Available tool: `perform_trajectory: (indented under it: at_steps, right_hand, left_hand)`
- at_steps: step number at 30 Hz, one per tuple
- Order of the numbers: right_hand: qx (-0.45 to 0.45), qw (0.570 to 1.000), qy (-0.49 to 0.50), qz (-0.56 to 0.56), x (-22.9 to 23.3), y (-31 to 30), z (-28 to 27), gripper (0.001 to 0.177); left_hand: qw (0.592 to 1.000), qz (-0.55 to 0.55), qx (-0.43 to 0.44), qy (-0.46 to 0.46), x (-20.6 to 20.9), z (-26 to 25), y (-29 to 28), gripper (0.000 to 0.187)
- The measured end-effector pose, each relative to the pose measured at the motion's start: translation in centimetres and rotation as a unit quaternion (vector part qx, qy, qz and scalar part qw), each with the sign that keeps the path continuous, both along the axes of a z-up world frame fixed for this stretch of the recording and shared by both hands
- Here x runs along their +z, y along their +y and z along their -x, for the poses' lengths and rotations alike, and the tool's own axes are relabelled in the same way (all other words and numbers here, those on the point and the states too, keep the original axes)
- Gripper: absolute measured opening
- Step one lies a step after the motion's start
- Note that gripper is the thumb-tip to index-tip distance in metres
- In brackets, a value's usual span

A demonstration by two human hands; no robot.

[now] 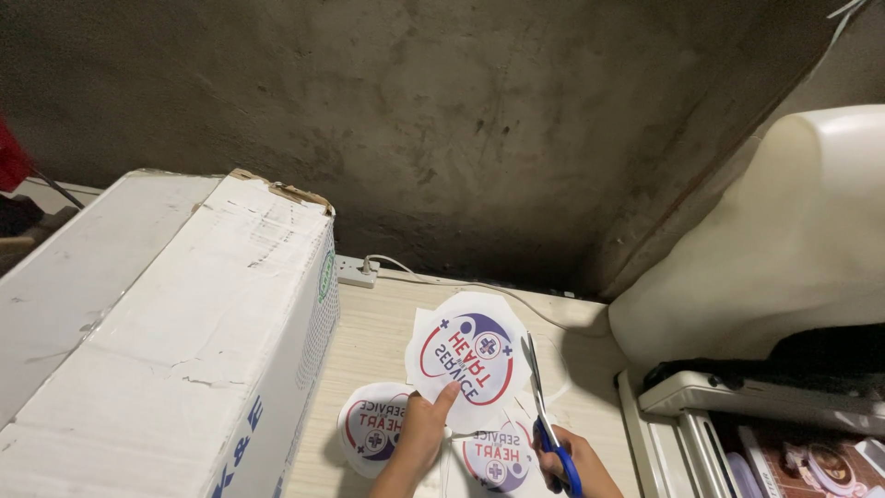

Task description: The person uses blue-handled scissors to cut out circular stickers printed on a white sheet. They carefully trim around the edges of each sticker, separating them from the surrounding paper and placing the finished pieces on the table.

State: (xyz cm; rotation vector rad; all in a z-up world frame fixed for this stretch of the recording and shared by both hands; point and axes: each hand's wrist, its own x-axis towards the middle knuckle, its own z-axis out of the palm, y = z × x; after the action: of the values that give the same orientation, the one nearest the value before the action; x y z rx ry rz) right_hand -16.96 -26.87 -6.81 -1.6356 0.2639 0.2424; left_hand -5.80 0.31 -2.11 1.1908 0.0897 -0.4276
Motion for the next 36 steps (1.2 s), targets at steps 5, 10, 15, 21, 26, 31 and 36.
perform_trajectory:
  at_steps: [5, 10, 15, 21, 26, 31, 36]
  right_hand:
    - [-0.011, 0.999, 0.035, -0.014, -1.6, -1.0, -0.1, 0.077]
    - [-0.035, 0.997, 0.065, -0.017, -2.1, -1.7, 0.0, 0.068]
    - [0.05, 0.998, 0.017, 0.021, -3.1, -3.6, 0.2, 0.085]
    - [0.045, 0.998, 0.049, -0.001, 0.6, -1.2, -0.1, 0.113]
    - [0.033, 0.999, 0.024, 0.012, -0.6, -1.7, -0.4, 0.106]
    - [0.0, 0.998, 0.053, 0.034, -2.3, -2.4, -0.6, 0.094]
    - [-0.021, 0.998, 0.06, -0.001, -3.1, -2.2, -0.7, 0.075]
  left_hand:
    - [0.998, 0.067, 0.005, -0.009, -2.1, -0.7, -0.2, 0.033]
    - [0.999, 0.035, -0.008, -0.017, -2.9, -1.4, 0.5, 0.033]
    - [0.997, 0.02, -0.062, 0.028, -2.2, -1.8, 1.7, 0.034]
    - [0.993, 0.039, -0.111, 0.001, -3.8, -1.7, 2.3, 0.039]
    - [0.992, 0.043, -0.115, -0.017, -2.9, -1.8, 2.7, 0.041]
    - [0.992, 0.048, -0.115, -0.002, -1.9, -2.0, 2.8, 0.042]
    - [0.996, 0.0, -0.087, 0.024, -2.4, -2.6, 2.4, 0.039]
